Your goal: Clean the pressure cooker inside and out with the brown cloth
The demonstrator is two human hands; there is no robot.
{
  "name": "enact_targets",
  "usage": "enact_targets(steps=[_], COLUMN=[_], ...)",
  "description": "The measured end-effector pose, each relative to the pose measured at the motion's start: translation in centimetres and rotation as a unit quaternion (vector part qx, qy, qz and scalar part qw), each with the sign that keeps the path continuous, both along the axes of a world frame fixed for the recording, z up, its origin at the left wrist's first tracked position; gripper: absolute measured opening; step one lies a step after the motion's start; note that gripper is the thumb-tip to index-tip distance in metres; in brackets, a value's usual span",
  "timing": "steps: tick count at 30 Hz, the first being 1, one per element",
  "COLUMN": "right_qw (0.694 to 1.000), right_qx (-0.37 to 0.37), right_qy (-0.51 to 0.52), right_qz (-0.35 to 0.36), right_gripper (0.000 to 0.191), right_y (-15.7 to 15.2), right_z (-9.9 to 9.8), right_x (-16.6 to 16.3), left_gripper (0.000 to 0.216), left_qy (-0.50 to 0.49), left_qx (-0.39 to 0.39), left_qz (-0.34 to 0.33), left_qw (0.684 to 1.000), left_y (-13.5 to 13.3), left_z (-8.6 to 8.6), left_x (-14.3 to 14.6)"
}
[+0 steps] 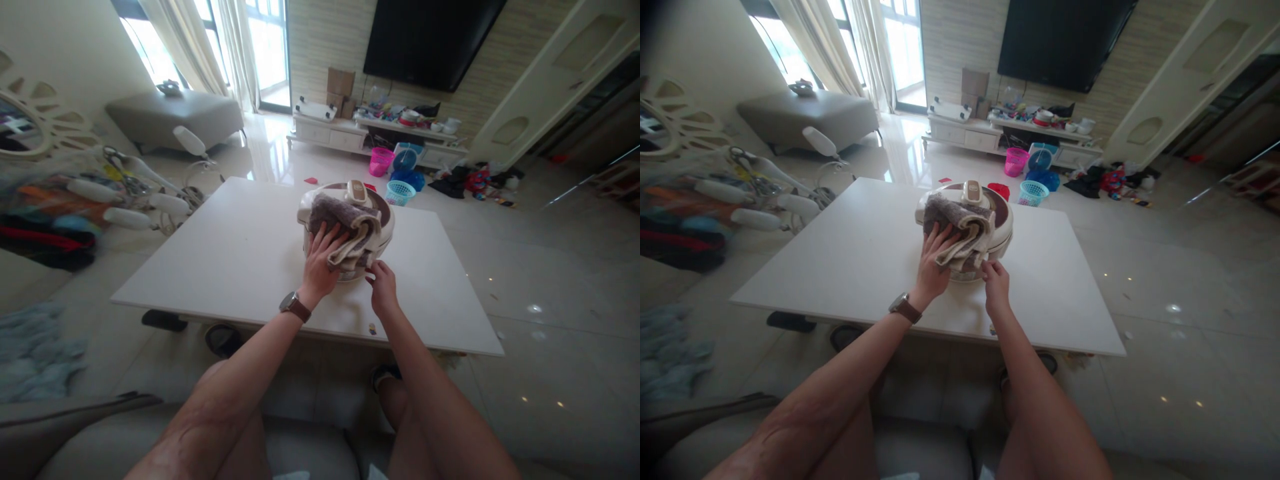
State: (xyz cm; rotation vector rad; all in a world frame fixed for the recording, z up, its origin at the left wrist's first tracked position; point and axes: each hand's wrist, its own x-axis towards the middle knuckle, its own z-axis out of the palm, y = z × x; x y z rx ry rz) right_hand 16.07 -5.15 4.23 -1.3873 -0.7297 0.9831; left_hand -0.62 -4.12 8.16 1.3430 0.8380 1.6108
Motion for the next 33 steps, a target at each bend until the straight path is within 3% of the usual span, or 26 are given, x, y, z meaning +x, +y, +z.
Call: enact_targets(steps=[5, 8, 12, 15, 21, 25, 29, 31, 33], right_qw=[1.0, 1.0, 1.0, 0.999, 0.991, 0.985, 0.964, 0.956, 0.957], right_qx=[-0.006, -0.011, -0.013, 0.001, 0.085, 0.129, 0.121, 0.121, 0.126], right_qy=[-0.011, -0.011, -0.008, -0.012, -0.06, -0.089, -0.062, -0.019, 0.047], right_qz=[0.007, 0.007, -0.006, -0.032, -0.085, 0.067, 0.228, 0.267, 0.258], right_gripper=[0.041, 0.042, 0.042, 0.046, 0.048, 0.048, 0.038, 0.043, 0.056], right_y=[-0.3, -0.2, 0.0, -0.1, -2.0, -3.7, -4.3, -4.2, -4.2], right_z=[0.2, 0.3, 0.4, 0.3, 0.5, 1.8, 2.2, 1.7, 1.1], right_x=[0.3, 0.2, 0.0, -0.1, -1.7, -3.3, -4.2, -4.6, -5.0], left_gripper=[0.032, 0.033, 0.03, 0.029, 0.049, 0.052, 0.053, 0.051, 0.048], left_qy=[-0.12, -0.236, -0.342, -0.412, -0.448, -0.448, -0.425, -0.412, -0.403], left_qx=[-0.067, -0.123, -0.18, -0.21, -0.207, -0.206, -0.222, -0.261, -0.32], left_qz=[0.095, 0.137, 0.179, 0.136, 0.027, -0.008, -0.082, -0.113, -0.137], left_qw=[0.986, 0.954, 0.905, 0.876, 0.869, 0.87, 0.874, 0.866, 0.846], left_y=[3.3, 4.6, 5.3, 5.4, 5.1, 4.7, 3.4, 2.4, 1.3], left_z=[-2.1, -2.8, -2.4, -1.5, 0.3, 1.0, 1.8, 2.3, 2.5], left_x=[-0.7, -0.9, -1.8, -3.5, -7.6, -8.6, -7.5, -6.4, -5.0])
